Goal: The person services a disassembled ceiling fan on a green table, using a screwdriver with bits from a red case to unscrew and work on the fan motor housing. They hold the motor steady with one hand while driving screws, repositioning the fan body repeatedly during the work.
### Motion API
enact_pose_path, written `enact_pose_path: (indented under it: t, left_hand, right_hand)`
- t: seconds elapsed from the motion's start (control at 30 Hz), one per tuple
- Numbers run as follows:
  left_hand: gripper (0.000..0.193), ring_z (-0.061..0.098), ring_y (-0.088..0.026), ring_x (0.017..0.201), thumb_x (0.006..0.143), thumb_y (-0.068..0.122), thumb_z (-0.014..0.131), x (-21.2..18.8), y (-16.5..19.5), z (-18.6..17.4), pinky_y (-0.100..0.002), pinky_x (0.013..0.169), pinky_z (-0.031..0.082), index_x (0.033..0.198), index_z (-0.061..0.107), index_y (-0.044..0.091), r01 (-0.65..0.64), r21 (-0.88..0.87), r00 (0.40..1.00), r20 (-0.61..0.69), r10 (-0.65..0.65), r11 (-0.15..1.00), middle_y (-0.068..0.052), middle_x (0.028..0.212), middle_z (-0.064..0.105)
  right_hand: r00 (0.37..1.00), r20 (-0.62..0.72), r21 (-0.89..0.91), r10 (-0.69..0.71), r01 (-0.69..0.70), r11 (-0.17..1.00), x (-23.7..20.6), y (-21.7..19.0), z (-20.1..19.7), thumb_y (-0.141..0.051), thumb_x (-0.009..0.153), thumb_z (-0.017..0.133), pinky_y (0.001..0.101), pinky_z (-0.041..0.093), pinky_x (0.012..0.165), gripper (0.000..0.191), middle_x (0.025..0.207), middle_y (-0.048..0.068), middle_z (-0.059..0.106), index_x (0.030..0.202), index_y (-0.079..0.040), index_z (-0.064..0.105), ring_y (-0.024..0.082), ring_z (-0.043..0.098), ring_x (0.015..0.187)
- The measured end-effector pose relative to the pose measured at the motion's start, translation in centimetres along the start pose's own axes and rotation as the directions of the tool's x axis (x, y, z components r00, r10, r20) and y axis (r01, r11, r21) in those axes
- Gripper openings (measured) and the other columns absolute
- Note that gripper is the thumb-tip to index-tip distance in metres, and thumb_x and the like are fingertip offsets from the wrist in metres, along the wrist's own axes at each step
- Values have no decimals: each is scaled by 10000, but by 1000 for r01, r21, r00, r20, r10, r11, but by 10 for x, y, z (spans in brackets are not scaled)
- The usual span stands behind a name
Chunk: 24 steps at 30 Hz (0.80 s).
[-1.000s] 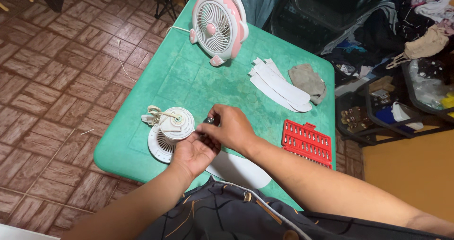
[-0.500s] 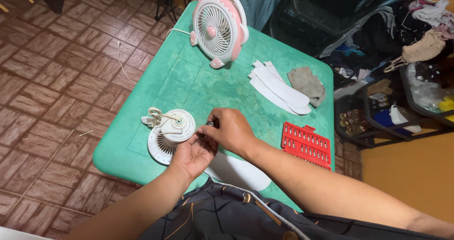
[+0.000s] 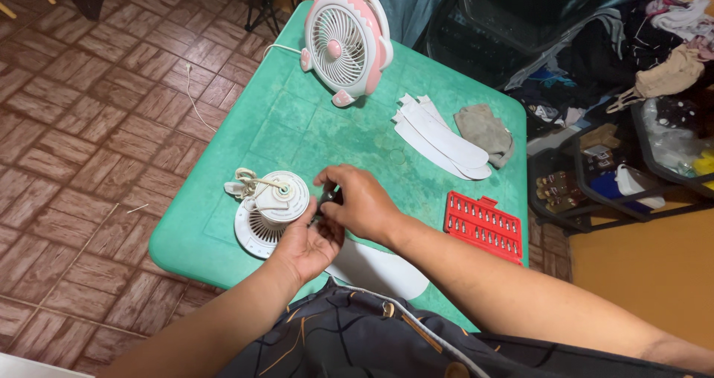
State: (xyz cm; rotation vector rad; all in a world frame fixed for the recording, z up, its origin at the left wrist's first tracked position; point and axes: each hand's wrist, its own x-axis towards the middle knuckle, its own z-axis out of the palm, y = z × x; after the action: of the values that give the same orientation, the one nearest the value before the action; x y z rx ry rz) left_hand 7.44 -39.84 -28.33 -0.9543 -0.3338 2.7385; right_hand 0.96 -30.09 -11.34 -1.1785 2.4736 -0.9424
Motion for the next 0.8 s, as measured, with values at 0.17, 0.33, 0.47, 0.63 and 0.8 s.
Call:
enact_pose_path:
  t: [0.17,0.33,0.47,0.63,0.8]
  left_hand:
    - [280,674,-210,915,957,315,589,-5,0,4,-359,861,574,1140,600,103,-108,91,994,42,105,990,-74,1018,688]
    - [345,662,-221,937,989,345,617,-1,2,-2,-367,866,582,1180,575,61,-19,-1,999,-27,19,1000,-71,1059,651]
    - [362,643,-213,935,1027,363,663,4,1,-9,-348,875,572,1192,587,50,22,18,999,41,-22,1000,-62,1055,642]
    - [261,685,-204,946,931,244,588,2,1,-7,-372,870,588,1147,600,99,-62,57,998,20,61,996,-52,1058,689]
    - [346,659,-211,957,973,311,691,5,0,-5,-347,869,573,1156,612,28,-40,-18,999,-28,40,999,-66,1072,661]
  right_hand:
    - [969,-5,-81,248,-248,965,-1,-5,3,-290,742,837,397,552,691,410,902,149,711,1019,-40,668,299,716,759]
    - [997,5,-131,72,-71,989,-1,1,4,-293,761,799,402,551,716,315,899,154,725,922,-33,724,300,709,802]
    - [999,-2,-68,-48,48,997,-4,3,3,-220,717,777,415,550,733,318,917,166,691,969,-36,713,314,690,810]
    - [908,60,-221,415,-393,892,-2,1,4,-318,837,822,404,558,783,323,929,138,749,947,-31,721,289,727,853]
    - [999,33,-44,1,0,999,-3,2,0,-107,731,776,393,560,817,369,993,144,711,1086,-45,699,294,704,921]
